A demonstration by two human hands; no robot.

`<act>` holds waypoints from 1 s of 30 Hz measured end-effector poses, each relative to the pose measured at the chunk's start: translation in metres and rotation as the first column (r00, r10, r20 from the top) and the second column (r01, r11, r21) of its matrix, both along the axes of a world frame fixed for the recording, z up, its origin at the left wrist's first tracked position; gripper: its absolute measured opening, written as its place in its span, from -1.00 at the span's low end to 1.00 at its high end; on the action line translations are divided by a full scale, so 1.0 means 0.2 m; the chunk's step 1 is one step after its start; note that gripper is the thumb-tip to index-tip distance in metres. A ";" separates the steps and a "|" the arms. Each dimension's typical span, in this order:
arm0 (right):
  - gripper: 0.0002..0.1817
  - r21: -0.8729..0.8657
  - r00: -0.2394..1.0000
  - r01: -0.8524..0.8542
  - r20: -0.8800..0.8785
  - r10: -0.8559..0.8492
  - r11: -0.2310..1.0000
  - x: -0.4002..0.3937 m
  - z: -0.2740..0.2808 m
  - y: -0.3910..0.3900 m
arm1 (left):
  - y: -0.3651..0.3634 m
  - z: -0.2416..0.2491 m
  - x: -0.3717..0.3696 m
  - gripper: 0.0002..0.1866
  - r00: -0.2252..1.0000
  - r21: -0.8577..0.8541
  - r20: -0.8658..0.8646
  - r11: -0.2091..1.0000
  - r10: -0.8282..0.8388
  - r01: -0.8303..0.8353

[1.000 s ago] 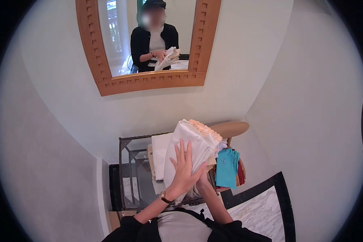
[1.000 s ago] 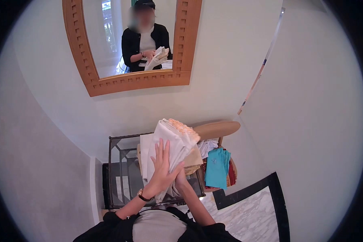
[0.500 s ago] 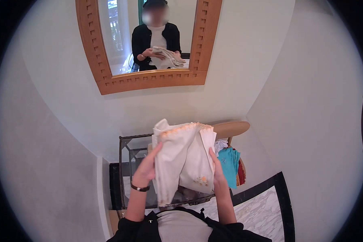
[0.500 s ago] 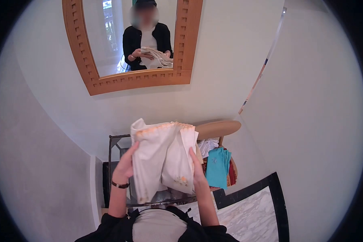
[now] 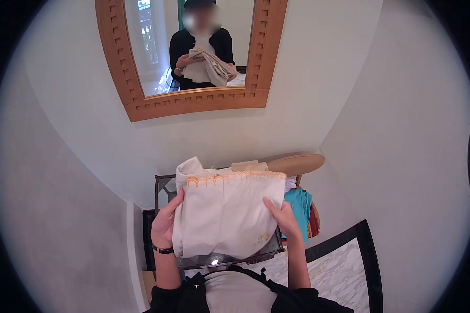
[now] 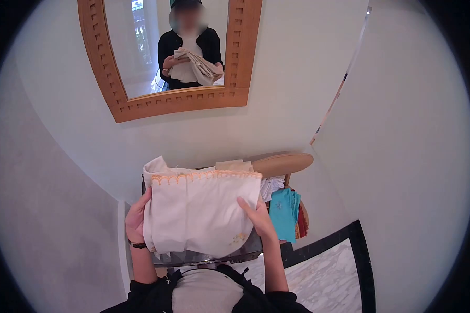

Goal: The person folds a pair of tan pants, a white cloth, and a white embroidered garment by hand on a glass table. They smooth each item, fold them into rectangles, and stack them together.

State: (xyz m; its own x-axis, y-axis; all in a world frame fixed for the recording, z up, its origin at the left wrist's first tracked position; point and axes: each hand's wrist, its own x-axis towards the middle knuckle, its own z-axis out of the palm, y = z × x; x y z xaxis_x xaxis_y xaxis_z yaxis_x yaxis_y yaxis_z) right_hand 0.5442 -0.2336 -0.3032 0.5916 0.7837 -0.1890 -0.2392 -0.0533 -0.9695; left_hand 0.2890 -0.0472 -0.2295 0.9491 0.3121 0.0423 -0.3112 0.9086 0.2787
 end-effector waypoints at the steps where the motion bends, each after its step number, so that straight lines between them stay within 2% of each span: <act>1: -0.50 0.012 1.000 0.024 0.002 -0.024 1.000 0.01 0.00 -0.01 | 0.01 -0.01 -0.02 -0.49 1.000 0.022 -0.012 1.000 0.007 -0.007; 4: -0.56 0.078 0.985 0.128 0.103 -0.136 0.989 0.01 0.06 -0.05 | 0.06 0.00 -0.06 -0.49 0.979 0.148 -0.146 0.982 0.139 -0.118; 8: -0.60 0.190 0.927 0.226 0.258 -0.270 0.956 -0.01 0.14 -0.04 | 0.10 -0.05 -0.08 -0.49 0.975 0.213 -0.106 0.962 0.193 -0.168; 11: -0.63 0.046 0.885 0.185 0.426 -0.187 0.982 0.06 0.03 -0.05 | 0.11 -0.06 -0.10 -0.47 0.970 0.279 -0.102 0.942 0.219 -0.184; 14: -0.61 0.208 0.935 0.158 0.282 -0.213 0.965 0.03 0.07 -0.02 | 0.14 -0.08 -0.12 -0.44 0.957 0.368 -0.102 0.904 0.271 -0.217; 17: -0.60 0.421 0.973 0.230 -0.090 -0.212 0.878 0.02 0.08 0.00 | 0.20 -0.12 -0.20 -0.42 0.933 0.363 -0.083 0.882 0.351 -0.299; 21: -0.56 0.494 0.970 0.239 -0.162 -0.182 0.836 0.10 0.03 -0.06 | 0.22 -0.08 -0.28 -0.44 0.873 0.314 -0.041 0.835 0.487 -0.451; 25: -0.50 0.579 0.958 0.212 -0.282 -0.051 0.787 0.16 -0.03 -0.14 | 0.30 -0.12 -0.37 -0.47 0.783 0.258 -0.001 0.757 0.622 -0.601; 27: -0.48 0.630 0.939 0.256 -0.341 -0.034 0.734 0.16 -0.05 -0.16 | 0.34 -0.14 -0.43 -0.48 0.751 0.241 0.031 0.725 0.659 -0.646; 30: -0.49 0.629 0.942 0.236 -0.336 -0.014 0.741 0.22 -0.09 -0.16 | 0.39 -0.22 -0.51 -0.50 0.719 0.176 0.069 0.701 0.691 -0.691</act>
State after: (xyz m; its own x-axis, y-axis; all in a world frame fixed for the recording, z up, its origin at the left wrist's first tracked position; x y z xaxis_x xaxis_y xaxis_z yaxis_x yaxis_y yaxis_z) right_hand 0.5891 -0.2659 -0.3207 0.6963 0.6994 0.1611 -0.4708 0.6145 -0.6330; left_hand 0.1878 0.0313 -0.2725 0.4701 0.8676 0.1622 -0.8311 0.3732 0.4122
